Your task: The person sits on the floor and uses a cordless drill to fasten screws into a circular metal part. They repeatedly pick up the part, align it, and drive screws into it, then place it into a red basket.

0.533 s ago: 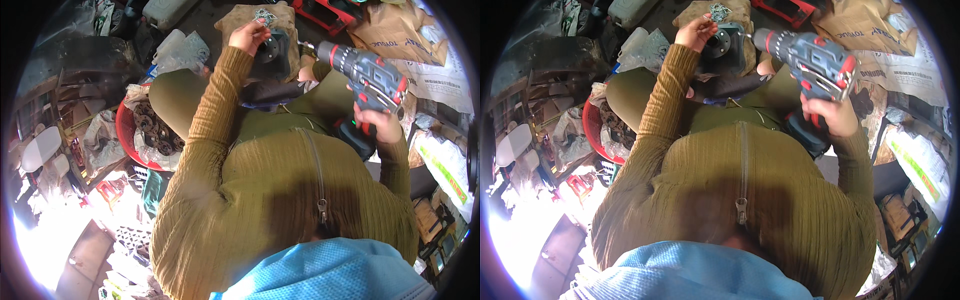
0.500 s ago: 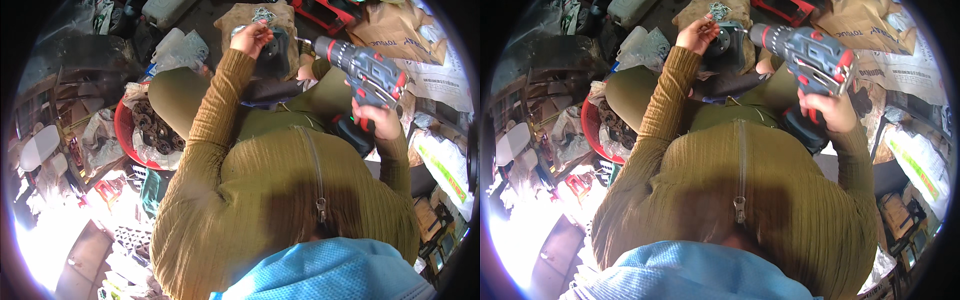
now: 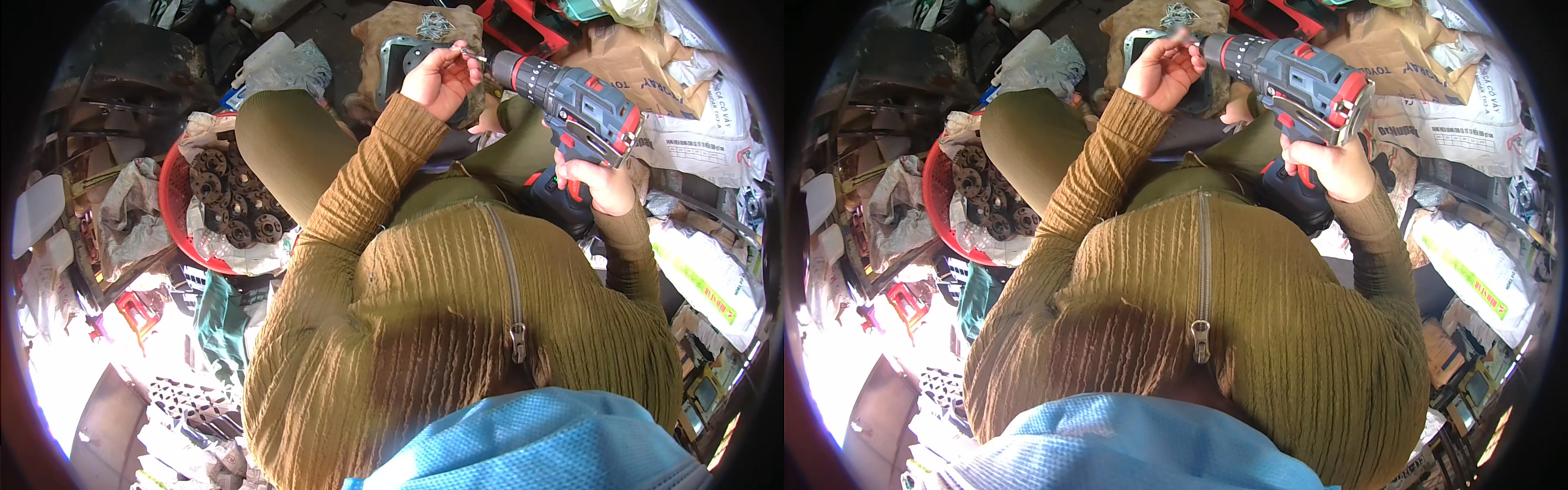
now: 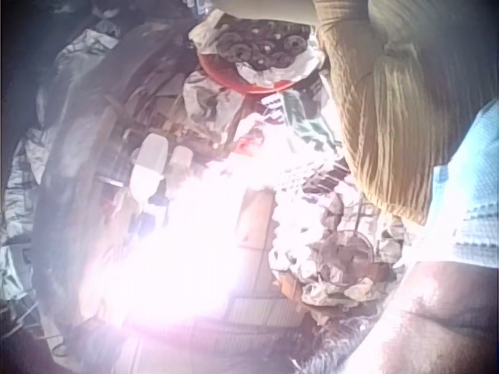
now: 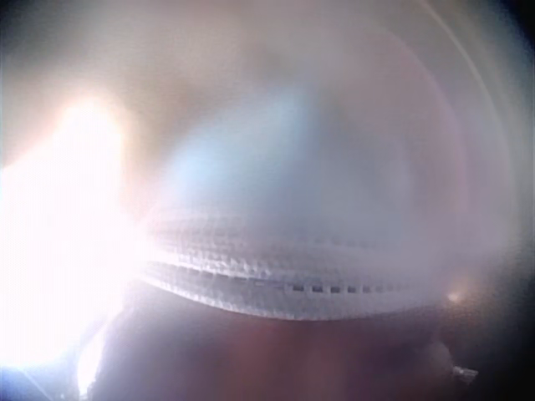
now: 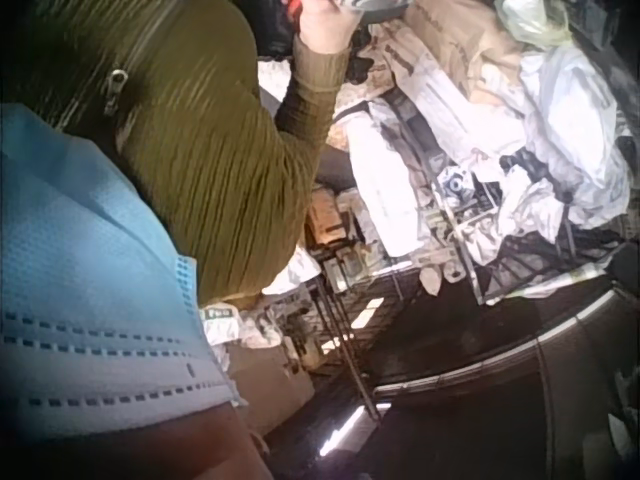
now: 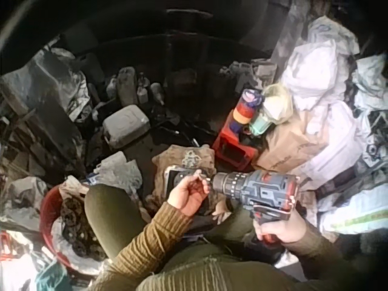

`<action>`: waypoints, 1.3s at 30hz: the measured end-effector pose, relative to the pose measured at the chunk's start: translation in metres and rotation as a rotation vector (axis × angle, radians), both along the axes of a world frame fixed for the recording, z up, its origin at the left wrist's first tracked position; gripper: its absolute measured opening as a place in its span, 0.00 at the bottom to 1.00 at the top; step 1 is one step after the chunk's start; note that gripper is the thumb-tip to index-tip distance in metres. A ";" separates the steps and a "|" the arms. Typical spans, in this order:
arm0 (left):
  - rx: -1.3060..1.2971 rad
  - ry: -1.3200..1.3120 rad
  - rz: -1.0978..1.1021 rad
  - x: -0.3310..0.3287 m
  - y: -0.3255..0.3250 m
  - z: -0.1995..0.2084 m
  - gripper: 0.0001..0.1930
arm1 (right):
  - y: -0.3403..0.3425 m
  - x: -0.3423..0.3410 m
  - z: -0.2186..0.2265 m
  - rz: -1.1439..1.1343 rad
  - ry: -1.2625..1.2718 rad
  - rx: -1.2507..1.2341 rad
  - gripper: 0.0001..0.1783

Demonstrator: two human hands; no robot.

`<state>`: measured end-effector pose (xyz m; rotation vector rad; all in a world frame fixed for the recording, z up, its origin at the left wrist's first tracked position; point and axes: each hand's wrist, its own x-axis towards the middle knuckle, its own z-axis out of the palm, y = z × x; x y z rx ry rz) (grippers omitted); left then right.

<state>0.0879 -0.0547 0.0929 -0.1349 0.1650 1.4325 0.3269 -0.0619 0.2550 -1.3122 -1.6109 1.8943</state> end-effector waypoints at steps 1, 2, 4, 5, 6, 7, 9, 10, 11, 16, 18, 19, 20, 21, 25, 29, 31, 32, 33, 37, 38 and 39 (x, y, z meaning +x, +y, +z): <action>0.005 -0.021 0.004 0.000 0.000 0.001 0.08 | -0.001 -0.002 0.001 -0.010 -0.005 0.004 0.14; 0.011 -0.042 0.008 0.000 0.000 0.002 0.08 | -0.002 -0.002 0.001 -0.004 -0.010 0.015 0.14; -0.003 -0.053 0.010 -0.002 -0.001 0.003 0.08 | -0.003 -0.004 0.002 -0.004 -0.023 0.027 0.14; -0.022 -0.058 0.007 -0.002 -0.002 0.004 0.08 | -0.003 -0.005 0.002 -0.004 -0.030 0.030 0.14; -0.006 -0.054 0.023 -0.001 -0.003 0.005 0.07 | -0.004 -0.005 0.003 -0.004 -0.035 0.035 0.14; -0.001 -0.049 0.035 -0.001 -0.004 0.006 0.07 | -0.004 -0.005 0.003 -0.006 -0.039 0.041 0.14; -0.010 0.005 0.083 0.001 -0.004 0.008 0.07 | -0.004 -0.006 0.003 0.013 -0.045 0.074 0.14; -0.023 0.056 0.119 0.003 -0.005 0.008 0.07 | -0.003 -0.007 0.003 0.016 -0.044 0.090 0.14; -0.026 0.104 0.162 0.005 -0.005 0.008 0.06 | -0.001 -0.007 0.004 0.028 -0.048 0.080 0.14; -0.074 0.089 0.187 0.006 -0.009 0.003 0.06 | 0.015 -0.009 0.008 0.109 -0.108 0.021 0.13; -0.078 0.082 0.166 0.001 -0.009 0.000 0.06 | 0.023 -0.010 0.008 0.145 -0.159 0.021 0.12; -0.087 0.081 0.146 -0.002 -0.009 -0.001 0.06 | 0.026 -0.010 0.008 0.170 -0.179 0.057 0.12; -0.119 0.077 0.114 -0.004 -0.009 -0.001 0.07 | 0.029 -0.010 0.008 0.188 -0.198 0.078 0.12; -0.104 0.087 0.107 -0.006 -0.008 -0.003 0.07 | 0.033 -0.012 0.007 0.275 -0.205 0.150 0.12; -0.161 0.157 0.079 -0.013 -0.002 -0.019 0.06 | 0.047 -0.016 0.003 0.334 -0.307 0.119 0.16; -0.449 0.577 0.424 -0.033 0.004 -0.066 0.13 | 0.061 -0.026 -0.005 0.222 -0.304 0.023 0.06; -0.668 1.257 0.591 -0.041 0.004 -0.093 0.23 | 0.071 -0.036 -0.008 0.279 -0.317 -0.043 0.07; -0.775 1.526 0.404 -0.045 0.002 -0.105 0.28 | 0.075 -0.042 -0.010 0.284 -0.383 -0.057 0.07; -0.709 1.836 0.306 -0.033 -0.002 -0.116 0.35 | 0.079 -0.049 -0.012 0.356 -0.408 -0.066 0.08; -0.421 2.346 -0.062 -0.009 -0.013 -0.142 0.56 | 0.088 -0.075 -0.021 0.480 -0.480 -0.069 0.08; -0.369 2.405 0.000 -0.006 -0.013 -0.145 0.58 | 0.087 -0.080 -0.023 0.498 -0.404 -0.075 0.07; -0.374 2.451 0.154 -0.006 -0.010 -0.148 0.60 | 0.090 -0.087 -0.027 0.507 -0.546 -0.042 0.08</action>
